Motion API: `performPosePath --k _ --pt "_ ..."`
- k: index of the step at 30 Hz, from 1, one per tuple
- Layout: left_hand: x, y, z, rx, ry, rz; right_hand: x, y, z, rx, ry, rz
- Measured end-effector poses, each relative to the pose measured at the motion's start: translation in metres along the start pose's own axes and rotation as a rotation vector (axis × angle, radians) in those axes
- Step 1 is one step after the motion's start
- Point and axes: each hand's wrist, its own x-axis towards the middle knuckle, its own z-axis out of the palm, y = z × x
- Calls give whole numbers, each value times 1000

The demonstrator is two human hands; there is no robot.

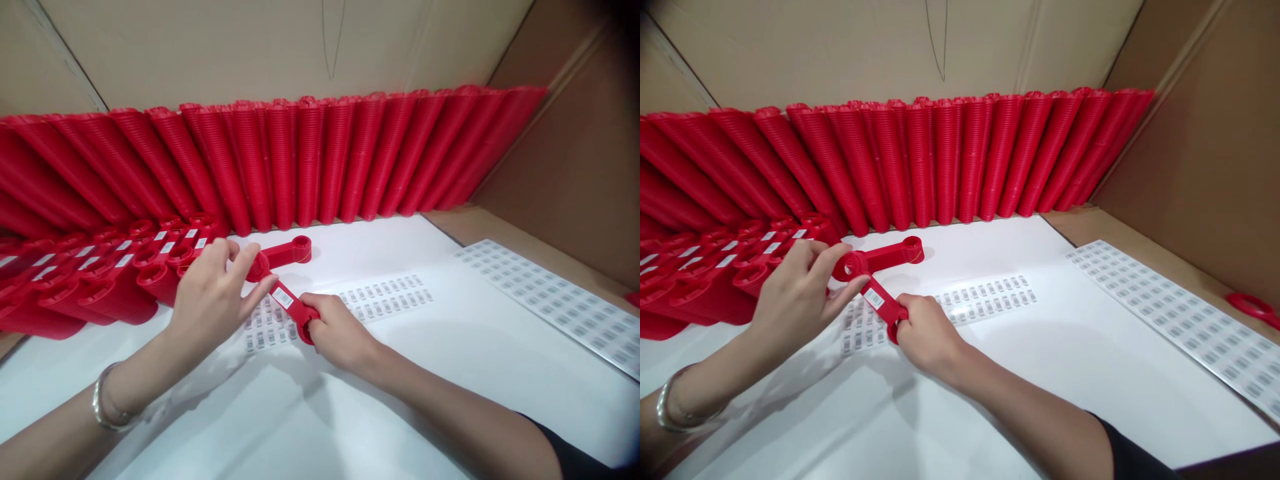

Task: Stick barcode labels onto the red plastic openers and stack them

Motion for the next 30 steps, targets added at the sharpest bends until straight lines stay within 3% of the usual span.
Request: performPosePath --k 4,7,13,17,25,30 --pt "4 -4 -3 49 -157 -103 0 0 -1 22 -11 10" --pt "3 -4 -6 -47 -265 -152 1 1 -1 29 -18 17" --pt "4 -8 -10 -410 -289 -226 4 7 -3 128 -22 17" --pt "4 -10 -11 -518 -289 -236 5 6 -5 213 -10 82" --pt "6 -9 -11 -374 -447 -96 14 2 -17 345 59 119" --pt "4 -3 -8 -267 -708 -91 11 5 -14 271 104 95"
